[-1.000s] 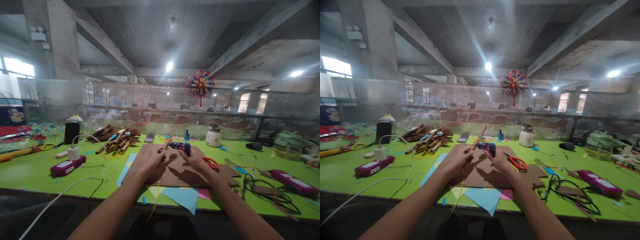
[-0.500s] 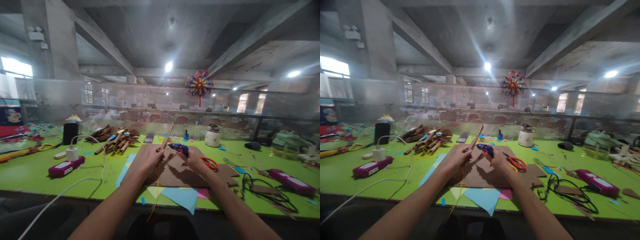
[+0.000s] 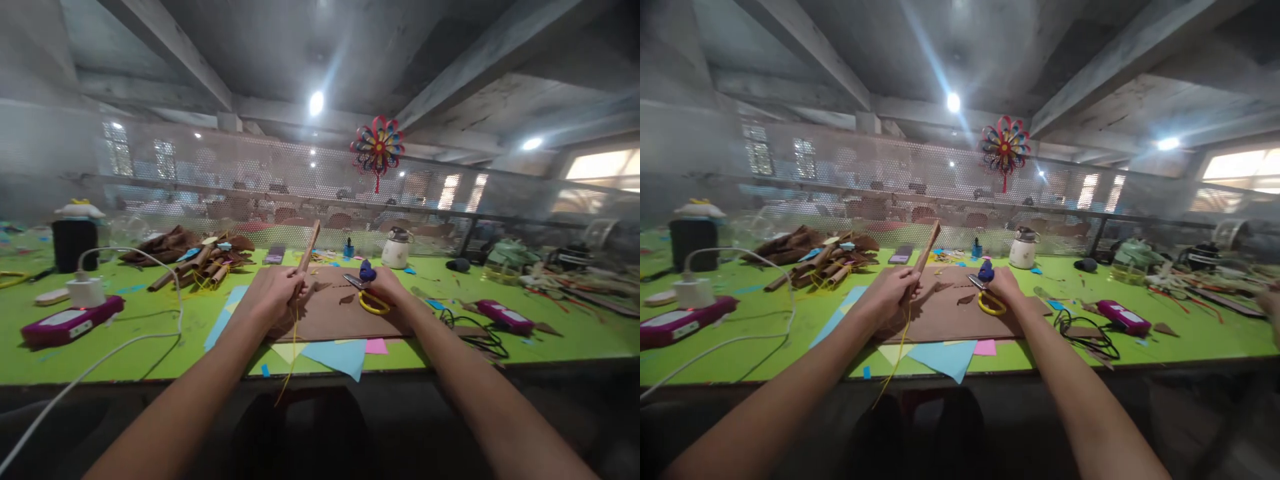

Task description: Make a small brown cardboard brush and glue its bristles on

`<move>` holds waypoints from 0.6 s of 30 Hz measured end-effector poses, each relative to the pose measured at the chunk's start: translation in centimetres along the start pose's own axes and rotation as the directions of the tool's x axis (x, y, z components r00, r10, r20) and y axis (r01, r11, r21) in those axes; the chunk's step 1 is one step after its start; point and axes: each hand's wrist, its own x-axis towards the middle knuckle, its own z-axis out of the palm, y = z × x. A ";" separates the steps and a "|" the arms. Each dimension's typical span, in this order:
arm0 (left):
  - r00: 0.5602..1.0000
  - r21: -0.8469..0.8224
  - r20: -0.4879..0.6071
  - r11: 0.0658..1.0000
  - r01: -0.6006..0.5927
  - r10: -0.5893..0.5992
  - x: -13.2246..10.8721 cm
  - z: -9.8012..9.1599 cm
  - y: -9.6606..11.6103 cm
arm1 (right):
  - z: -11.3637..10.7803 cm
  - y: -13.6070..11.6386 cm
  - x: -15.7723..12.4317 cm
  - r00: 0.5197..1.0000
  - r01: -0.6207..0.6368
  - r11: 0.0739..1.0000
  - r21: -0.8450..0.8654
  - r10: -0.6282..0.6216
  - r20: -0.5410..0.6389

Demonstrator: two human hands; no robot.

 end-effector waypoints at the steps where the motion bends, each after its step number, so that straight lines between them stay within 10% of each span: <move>1: 1.000 0.002 -0.008 1.000 0.017 -0.017 0.0 0.0 0.2 | -0.1 0.4 0.3 0.999 -0.009 1.000 -0.025 0.010 0.031; 10: 0.999 0.077 -0.038 0.997 -0.024 0.027 -1.0 0.5 1.4 | -0.7 1.9 0.8 0.987 0.076 0.996 -0.056 -0.067 0.148; 18: 0.999 0.079 -0.029 0.997 -0.023 0.025 -0.4 0.4 0.6 | -1.2 -3.5 -1.1 0.960 0.275 0.956 0.107 -0.279 0.021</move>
